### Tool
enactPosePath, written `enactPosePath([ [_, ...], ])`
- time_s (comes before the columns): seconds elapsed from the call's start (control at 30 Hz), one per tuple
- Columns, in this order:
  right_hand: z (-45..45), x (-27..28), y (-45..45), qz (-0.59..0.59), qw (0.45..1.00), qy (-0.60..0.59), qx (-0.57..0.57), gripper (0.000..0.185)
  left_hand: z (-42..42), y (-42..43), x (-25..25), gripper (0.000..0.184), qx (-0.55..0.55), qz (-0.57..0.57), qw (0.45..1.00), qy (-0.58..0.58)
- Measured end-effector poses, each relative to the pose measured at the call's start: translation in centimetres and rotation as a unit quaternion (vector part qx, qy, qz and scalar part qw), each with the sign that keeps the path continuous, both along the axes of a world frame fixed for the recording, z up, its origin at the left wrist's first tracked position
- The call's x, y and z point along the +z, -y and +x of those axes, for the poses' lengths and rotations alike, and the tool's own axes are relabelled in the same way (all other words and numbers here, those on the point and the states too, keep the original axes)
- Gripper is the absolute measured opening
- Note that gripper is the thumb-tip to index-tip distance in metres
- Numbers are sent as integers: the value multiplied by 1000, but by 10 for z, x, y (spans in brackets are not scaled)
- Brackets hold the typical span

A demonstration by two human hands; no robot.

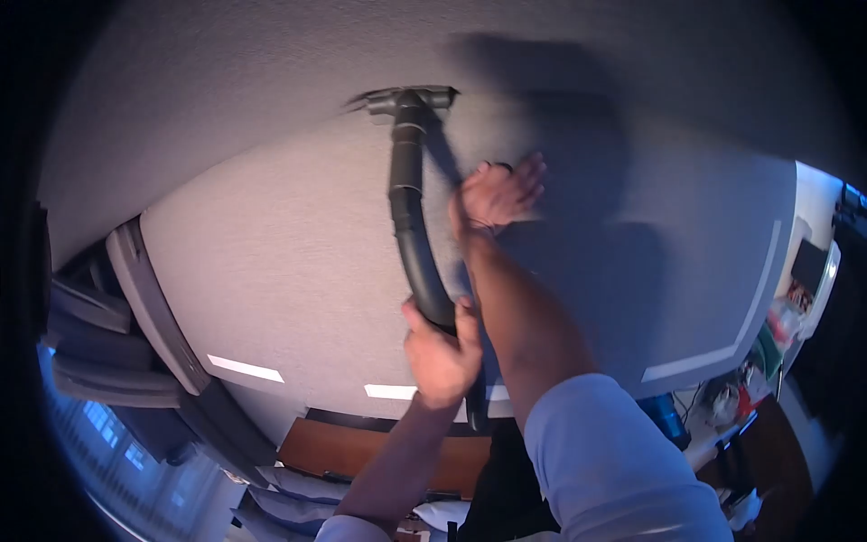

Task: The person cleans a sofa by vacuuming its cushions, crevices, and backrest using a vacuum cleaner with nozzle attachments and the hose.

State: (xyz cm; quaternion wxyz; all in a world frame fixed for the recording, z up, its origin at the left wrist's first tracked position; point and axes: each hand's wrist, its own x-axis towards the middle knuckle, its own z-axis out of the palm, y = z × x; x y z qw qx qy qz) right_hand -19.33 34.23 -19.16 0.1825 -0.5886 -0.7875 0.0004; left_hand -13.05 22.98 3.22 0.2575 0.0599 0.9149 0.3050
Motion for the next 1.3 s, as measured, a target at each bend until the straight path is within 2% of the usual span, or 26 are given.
enactPosePath([
  [0.1, -1, 5, 3, -10, 1000, -23, -1, 29, 0, 1, 5, 48, 12, 10, 1000, 15],
  [0.2, -4, 8, 4, -36, 999, -32, 1, 31, 2, 8, -2, 44, -8, 10, 999, -38],
  [0.27, -2, 14, 3, -75, 997, -24, 3, 32, 10, 17, -2, 32, 46, 67, 997, 13],
  [0.33, -4, 8, 1, -101, 995, -23, -9, 32, 21, 39, 4, 47, 44, 50, 995, 69],
  [0.4, -1, 2, 0, -153, 988, -16, 0, 34, 37, 45, 3, 46, 10, 46, 996, 72],
  [0.47, 9, 11, 3, -108, 994, -8, 19, 34, 41, 27, 5, 46, -84, 48, 995, 10],
  [0.5, 13, 19, -1, -151, 988, -18, 37, 32, 25, 1, 8, 46, -69, -14, 995, 67],
  [0.53, 18, 27, -6, -192, 979, -27, 57, 31, 14, -23, 9, 43, -42, -16, 997, 55],
  [0.57, 29, 31, -8, -138, 979, -122, 90, 26, 25, -36, 14, 42, -36, -15, 999, 23],
  [0.6, 44, 38, -15, -134, 979, -126, 86, 26, 39, -49, 19, 41, -32, -15, 999, -4],
  [0.67, 103, 55, -34, -241, 904, -268, 229, 21, 57, -70, 28, 41, -34, -29, 999, 8],
  [0.7, 130, 62, -56, -195, 914, -226, 275, 18, 59, -76, 26, 40, -22, -18, 1000, 0],
  [0.8, 203, 36, -139, -111, 950, -102, 273, 17, 67, -80, 23, 39, 2, -4, 1000, -3],
  [0.87, 212, 54, -194, -64, 958, -44, 275, 19, 75, -83, 20, 37, 25, -12, 999, 18],
  [0.93, 190, 56, -243, -53, 952, -36, 299, 19, 85, -88, 18, 34, 19, 0, 1000, -5],
  [1.0, 173, 48, -276, -43, 945, -32, 323, 19, 94, -83, 8, 36, 70, 35, 994, 74],
  [1.03, 170, 42, -282, -61, 944, -44, 321, 19, 103, -85, 11, 36, 122, 95, 981, 116],
  [1.07, 169, 36, -283, -83, 942, -57, 321, 19, 120, -79, 7, 36, 120, 84, 982, 118],
  [1.13, 167, 27, -285, -64, 940, -70, 326, 19, 154, -76, -5, 27, 121, 176, 971, 108],
  [1.2, 171, 25, -285, -46, 941, -78, 327, 19, 178, -94, -5, 25, 5, 50, 997, 57],
  [1.3, 171, 29, -288, -40, 943, -81, 320, 19, 183, -133, -24, 26, 51, 55, 993, 93],
])
